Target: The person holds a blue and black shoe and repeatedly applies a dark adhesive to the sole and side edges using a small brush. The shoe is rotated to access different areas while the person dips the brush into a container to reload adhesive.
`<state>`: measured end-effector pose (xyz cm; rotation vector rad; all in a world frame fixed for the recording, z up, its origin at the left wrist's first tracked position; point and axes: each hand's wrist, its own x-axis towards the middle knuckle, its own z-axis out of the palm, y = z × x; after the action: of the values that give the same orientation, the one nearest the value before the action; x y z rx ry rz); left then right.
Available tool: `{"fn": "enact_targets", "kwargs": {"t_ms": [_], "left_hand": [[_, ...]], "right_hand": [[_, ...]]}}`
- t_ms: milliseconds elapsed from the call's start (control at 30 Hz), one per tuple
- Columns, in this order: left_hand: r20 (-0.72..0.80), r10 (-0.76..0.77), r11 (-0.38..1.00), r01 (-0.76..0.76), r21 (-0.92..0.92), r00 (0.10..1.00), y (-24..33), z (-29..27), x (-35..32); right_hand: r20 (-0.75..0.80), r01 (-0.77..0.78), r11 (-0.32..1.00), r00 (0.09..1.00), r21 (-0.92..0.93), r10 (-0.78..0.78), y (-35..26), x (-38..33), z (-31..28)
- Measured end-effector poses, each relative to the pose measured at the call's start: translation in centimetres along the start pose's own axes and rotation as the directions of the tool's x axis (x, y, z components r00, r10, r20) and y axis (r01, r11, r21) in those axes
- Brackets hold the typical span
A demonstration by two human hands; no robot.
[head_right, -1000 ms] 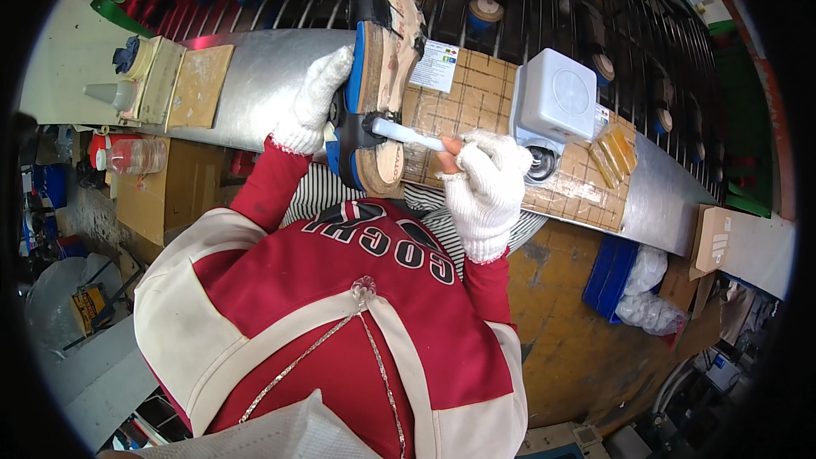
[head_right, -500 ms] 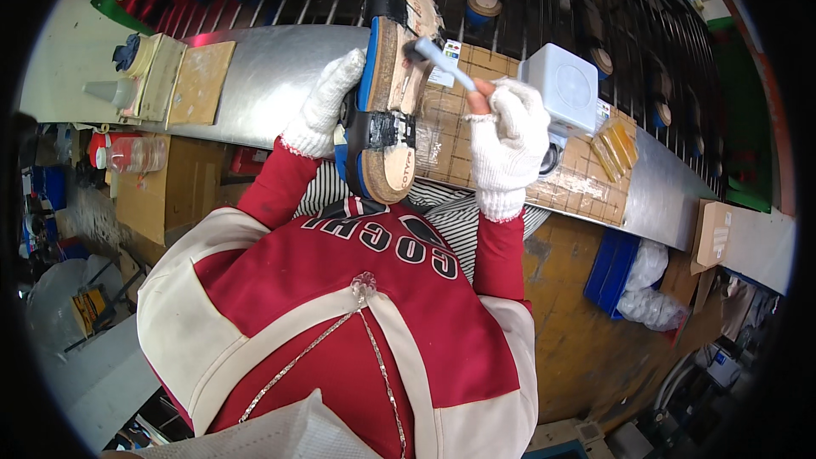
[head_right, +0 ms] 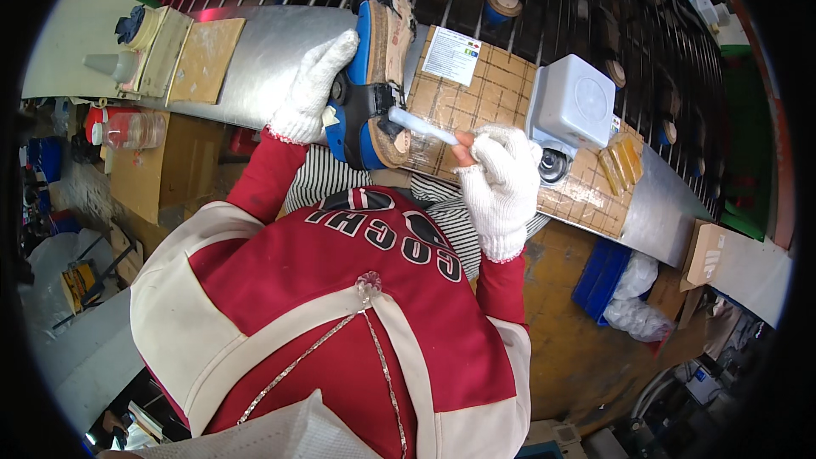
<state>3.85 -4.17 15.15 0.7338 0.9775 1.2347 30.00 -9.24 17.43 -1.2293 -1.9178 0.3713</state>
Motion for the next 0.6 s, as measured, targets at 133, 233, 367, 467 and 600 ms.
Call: {"fn": "enact_targets", "kwargs": {"t_ms": [133, 233, 367, 467, 600], "left_hand": [[0.017, -0.009, 1.0, 0.009, -0.022, 1.0, 0.0, -0.1, 0.0], [0.032, -0.05, 0.996, 0.052, -0.066, 0.998, 0.2, -0.3, 0.2], [0.071, -0.203, 0.964, 0.212, -0.159, 0.977, 0.4, -0.3, 0.9], [0.126, -0.261, 0.924, 0.286, -0.255, 0.957, -0.1, -0.5, 1.0], [0.278, -0.304, 0.835, 0.396, -0.383, 0.911, -1.6, -1.0, 1.5]], "right_hand": [[-0.063, 0.072, 0.988, 0.995, -0.14, -0.082, 0.0, 0.6, 0.2], [-0.017, 0.078, 0.996, 0.997, -0.037, -0.079, 0.2, 0.8, 0.3], [0.024, 0.086, 0.991, 0.996, 0.1, -0.088, 0.7, 1.2, 0.5], [0.025, 0.115, 0.986, 0.993, 0.121, -0.119, 0.9, 1.8, 0.6], [0.019, 0.131, 0.973, 0.99, 0.188, -0.137, 0.5, 2.8, 1.2]]}}
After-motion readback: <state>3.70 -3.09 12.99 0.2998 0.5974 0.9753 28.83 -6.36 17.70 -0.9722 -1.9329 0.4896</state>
